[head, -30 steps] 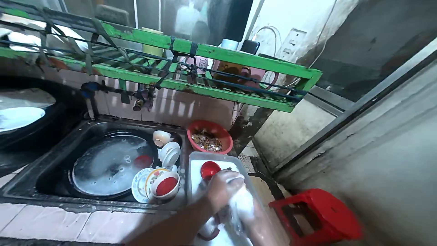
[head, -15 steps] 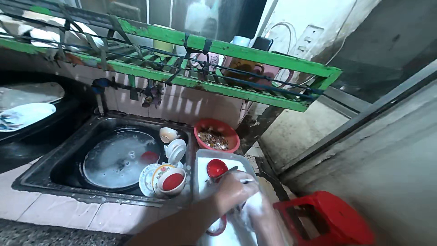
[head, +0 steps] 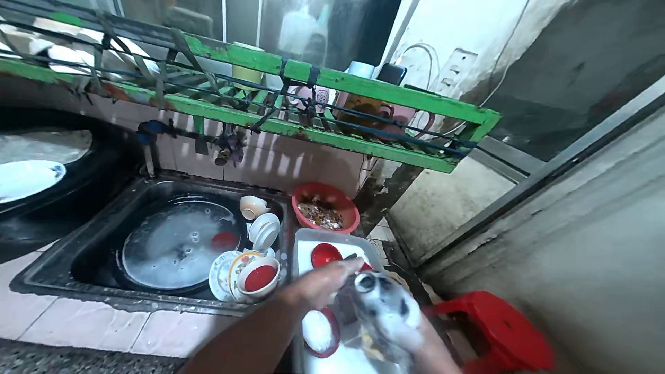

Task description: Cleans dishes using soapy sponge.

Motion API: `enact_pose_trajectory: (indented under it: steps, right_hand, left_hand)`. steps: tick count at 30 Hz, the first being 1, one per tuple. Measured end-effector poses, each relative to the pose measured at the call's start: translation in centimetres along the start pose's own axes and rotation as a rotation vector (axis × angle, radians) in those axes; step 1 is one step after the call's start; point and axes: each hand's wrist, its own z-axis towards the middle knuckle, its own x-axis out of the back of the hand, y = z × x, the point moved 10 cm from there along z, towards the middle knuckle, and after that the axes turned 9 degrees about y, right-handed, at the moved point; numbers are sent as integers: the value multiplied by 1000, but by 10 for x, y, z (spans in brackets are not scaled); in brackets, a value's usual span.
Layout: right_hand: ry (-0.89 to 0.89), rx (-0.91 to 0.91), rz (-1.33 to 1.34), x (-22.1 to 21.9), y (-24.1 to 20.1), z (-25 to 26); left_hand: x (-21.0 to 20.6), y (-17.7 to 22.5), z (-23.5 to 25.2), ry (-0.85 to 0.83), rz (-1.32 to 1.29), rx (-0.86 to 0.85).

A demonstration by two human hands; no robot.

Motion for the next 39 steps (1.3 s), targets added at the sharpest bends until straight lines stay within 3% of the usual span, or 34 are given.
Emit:
enact_pose_trajectory:
  steps: [2, 3, 5, 7, 10, 12, 14, 15, 16, 18, 20, 22, 24, 26, 27, 29, 31, 33, 35, 37, 38, 39]
  right_hand:
    - [-60, -59, 249, 5, 2, 5]
    - [-77, -92, 241, 7, 8, 7]
    - [-50, -182, 71, 15, 30, 12]
    - [74, -270, -62, 34, 55, 17]
    - [268, -116, 4, 49, 31, 24]
    - [185, 112, -59, 29, -8, 24]
    - [90, 317, -343, -8, -42, 22]
    - [102, 359, -436, -17, -52, 23]
    - [101, 311, -388, -14, -48, 28]
    - [108, 23, -18, 6, -14, 34]
    - [208, -136, 221, 15, 8, 28]
    - [245, -4, 20, 9, -7, 22]
    - [202, 189, -410, -16, -39, 20]
    - [154, 222, -602, -30, -54, 19]
    - [138, 172, -457, -21, -45, 22]
    - [106, -39, 111, 4, -8, 23]
    - [-5, -247, 654, -7, 15, 19]
    - [62, -362, 912, -25, 25, 8]
    - [200, -394, 975, -35, 31, 3]
    - [234, -389, 848, -32, 36, 3]
    - [221, -342, 688, -24, 37, 2]
    - [212, -292, 498, -11, 40, -1]
  left_hand:
    - [-11, -8, -11, -88, -212, 33]
    - [-14, -11, -17, -72, -337, 53]
    - [-4, -10, -24, 92, -553, 36]
    - [14, -6, -28, 229, -565, -28]
    - [25, 0, -31, 282, -297, -98]
    - [8, 8, -40, 256, 61, -153]
    - [-16, 21, -52, 200, 467, -234]
    - [-22, 24, -56, 172, 551, -264]
    - [-26, 28, -61, 144, 528, -306]
    - [-29, 33, -71, 65, 326, -396]
    - [-29, 38, -77, 29, 168, -504]
    - [-21, 40, -73, 47, 280, -480]
    - [-16, 36, -65, 55, 532, -408]
    - [-14, 29, -62, 21, 578, -350]
    - [-14, 26, -63, 2, 474, -349]
    - [-18, 27, -69, -65, 208, -370]
    - [-27, 42, -76, -87, 42, -503]
    - [-36, 62, -84, -30, 85, -720]
    - [-36, 73, -89, 143, 258, -1043]
    - [-17, 68, -84, 399, 516, -1197]
    - [5, 61, -74, 516, 643, -1110]
    - [39, 49, -61, 593, 738, -907]
